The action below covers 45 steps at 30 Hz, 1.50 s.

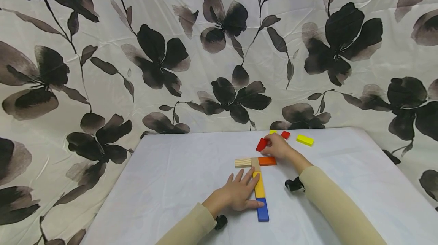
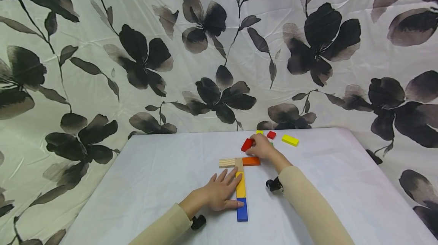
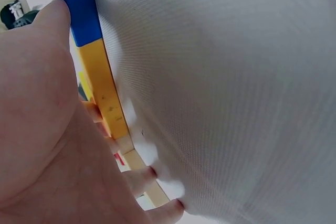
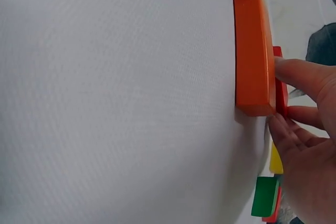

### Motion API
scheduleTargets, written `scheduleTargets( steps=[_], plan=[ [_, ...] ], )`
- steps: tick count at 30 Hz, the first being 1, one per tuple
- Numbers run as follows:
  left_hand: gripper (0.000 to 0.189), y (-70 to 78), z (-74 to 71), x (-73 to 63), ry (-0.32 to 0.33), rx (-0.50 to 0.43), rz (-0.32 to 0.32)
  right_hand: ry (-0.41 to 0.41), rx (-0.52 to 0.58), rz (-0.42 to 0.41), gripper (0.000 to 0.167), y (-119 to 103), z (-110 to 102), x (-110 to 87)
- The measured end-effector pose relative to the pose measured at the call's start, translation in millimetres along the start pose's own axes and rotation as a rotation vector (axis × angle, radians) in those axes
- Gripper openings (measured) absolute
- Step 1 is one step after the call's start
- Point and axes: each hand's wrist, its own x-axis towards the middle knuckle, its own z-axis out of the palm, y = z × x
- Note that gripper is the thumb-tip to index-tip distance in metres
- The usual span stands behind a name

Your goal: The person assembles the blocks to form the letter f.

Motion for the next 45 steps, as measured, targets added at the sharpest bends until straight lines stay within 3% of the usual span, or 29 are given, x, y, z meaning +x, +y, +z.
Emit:
scheduleTargets(
  steps=[9, 24, 33, 45],
  plan=[
    [0.096, 0.1, -0.2, 0.2, 0.001, 0.004, 0.002, -0.041, 0.015, 0.005, 0.062, -12.1, 0.0, -2.0],
    [0.096, 0.9, 2.2, 0.9, 0.007, 0.004, 0.008, -0.091, 0.024, -0.007, 0.061, -9.3, 5.1, 2.6],
    [0.096, 1.2, 1.2, 0.7, 0.004, 0.011, 0.004, -0.108, 0.059, -0.019, 0.045, -9.0, 4.7, 2.8],
    [0.095, 0.4, 0.8, -0.4, 0.009, 0.013, 0.009, -0.135, 0.104, -0.035, 0.041, -13.1, 4.4, -2.4]
  ],
)
